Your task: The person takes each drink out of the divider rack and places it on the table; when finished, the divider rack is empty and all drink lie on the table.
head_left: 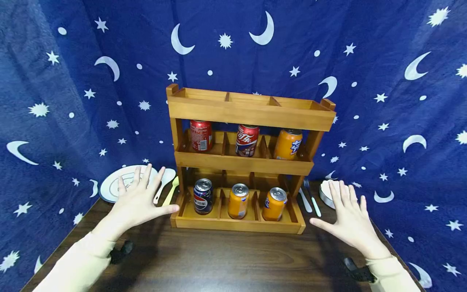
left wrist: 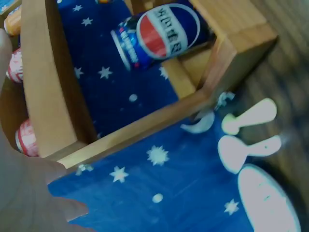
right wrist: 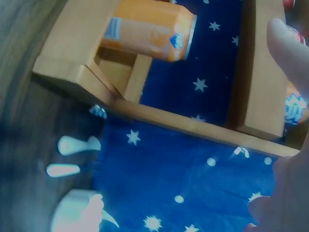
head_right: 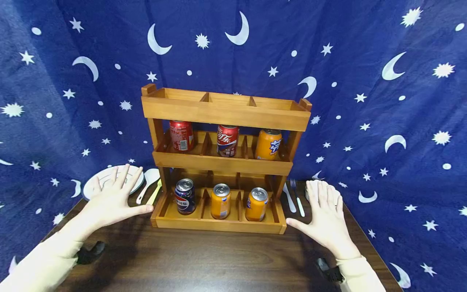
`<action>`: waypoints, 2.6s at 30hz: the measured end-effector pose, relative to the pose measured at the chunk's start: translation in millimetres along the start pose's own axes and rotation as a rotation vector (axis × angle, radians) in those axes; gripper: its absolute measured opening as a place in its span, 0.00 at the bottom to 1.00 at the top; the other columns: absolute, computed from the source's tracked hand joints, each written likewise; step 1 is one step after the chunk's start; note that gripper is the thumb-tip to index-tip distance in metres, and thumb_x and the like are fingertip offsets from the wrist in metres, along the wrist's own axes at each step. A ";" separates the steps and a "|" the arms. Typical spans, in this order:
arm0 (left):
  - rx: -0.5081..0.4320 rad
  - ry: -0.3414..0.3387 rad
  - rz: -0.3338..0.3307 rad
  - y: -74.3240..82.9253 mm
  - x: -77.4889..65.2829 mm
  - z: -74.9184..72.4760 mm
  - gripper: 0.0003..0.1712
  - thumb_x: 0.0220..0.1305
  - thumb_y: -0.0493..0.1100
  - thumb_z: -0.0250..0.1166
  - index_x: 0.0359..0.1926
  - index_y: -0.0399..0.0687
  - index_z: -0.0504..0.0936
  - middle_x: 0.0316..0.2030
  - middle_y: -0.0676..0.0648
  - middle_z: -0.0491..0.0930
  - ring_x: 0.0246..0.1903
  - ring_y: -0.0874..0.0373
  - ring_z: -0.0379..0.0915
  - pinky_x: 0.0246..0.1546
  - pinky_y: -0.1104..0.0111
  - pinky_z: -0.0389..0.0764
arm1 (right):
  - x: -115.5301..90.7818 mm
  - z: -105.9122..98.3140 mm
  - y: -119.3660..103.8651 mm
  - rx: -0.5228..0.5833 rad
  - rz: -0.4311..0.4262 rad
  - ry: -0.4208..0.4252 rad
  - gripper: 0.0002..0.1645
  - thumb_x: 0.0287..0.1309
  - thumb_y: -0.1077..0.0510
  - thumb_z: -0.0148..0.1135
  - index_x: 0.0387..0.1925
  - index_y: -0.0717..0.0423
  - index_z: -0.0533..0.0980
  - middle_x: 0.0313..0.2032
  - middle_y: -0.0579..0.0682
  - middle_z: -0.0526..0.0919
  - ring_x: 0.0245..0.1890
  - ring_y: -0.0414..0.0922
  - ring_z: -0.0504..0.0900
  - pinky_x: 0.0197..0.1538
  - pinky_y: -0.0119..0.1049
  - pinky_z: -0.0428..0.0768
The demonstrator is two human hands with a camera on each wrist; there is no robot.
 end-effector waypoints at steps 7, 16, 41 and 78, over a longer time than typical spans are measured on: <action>-0.115 -0.087 -0.037 2.4 -0.7 43.0 0.68 0.28 0.81 0.56 0.68 0.59 0.38 0.65 0.31 0.44 0.64 0.35 0.41 0.54 0.35 0.45 | 5.2 33.7 -3.7 0.129 -0.026 -0.051 0.67 0.34 0.29 0.61 0.68 0.46 0.35 0.68 0.59 0.35 0.67 0.57 0.32 0.63 0.59 0.31; -0.305 -0.088 -0.031 -0.3 -3.5 98.3 0.72 0.27 0.73 0.65 0.67 0.41 0.43 0.63 0.30 0.52 0.59 0.35 0.55 0.50 0.46 0.66 | 17.5 86.2 -19.8 0.439 0.010 -0.218 0.67 0.36 0.38 0.67 0.67 0.49 0.34 0.68 0.57 0.35 0.67 0.58 0.37 0.59 0.62 0.49; -0.529 -0.243 -0.198 -17.6 8.3 144.3 0.56 0.33 0.64 0.69 0.57 0.29 0.64 0.48 0.31 0.73 0.49 0.39 0.69 0.48 0.51 0.69 | 45.1 127.6 -43.0 0.644 0.239 0.047 0.40 0.30 0.36 0.69 0.46 0.52 0.73 0.39 0.51 0.82 0.37 0.46 0.81 0.37 0.38 0.79; -0.581 -0.323 -0.218 -19.6 8.2 140.9 0.53 0.37 0.59 0.70 0.58 0.30 0.62 0.49 0.32 0.73 0.51 0.40 0.68 0.51 0.50 0.67 | -7.1 91.6 75.9 0.520 0.338 0.008 0.35 0.38 0.41 0.67 0.48 0.56 0.72 0.38 0.55 0.81 0.32 0.31 0.78 0.27 0.29 0.76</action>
Point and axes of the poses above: each hand's wrist, its own x-axis towards the middle knuckle, its own z-axis out of the palm, y = z × x, the point moved 6 cm from there along x, towards the middle knuckle
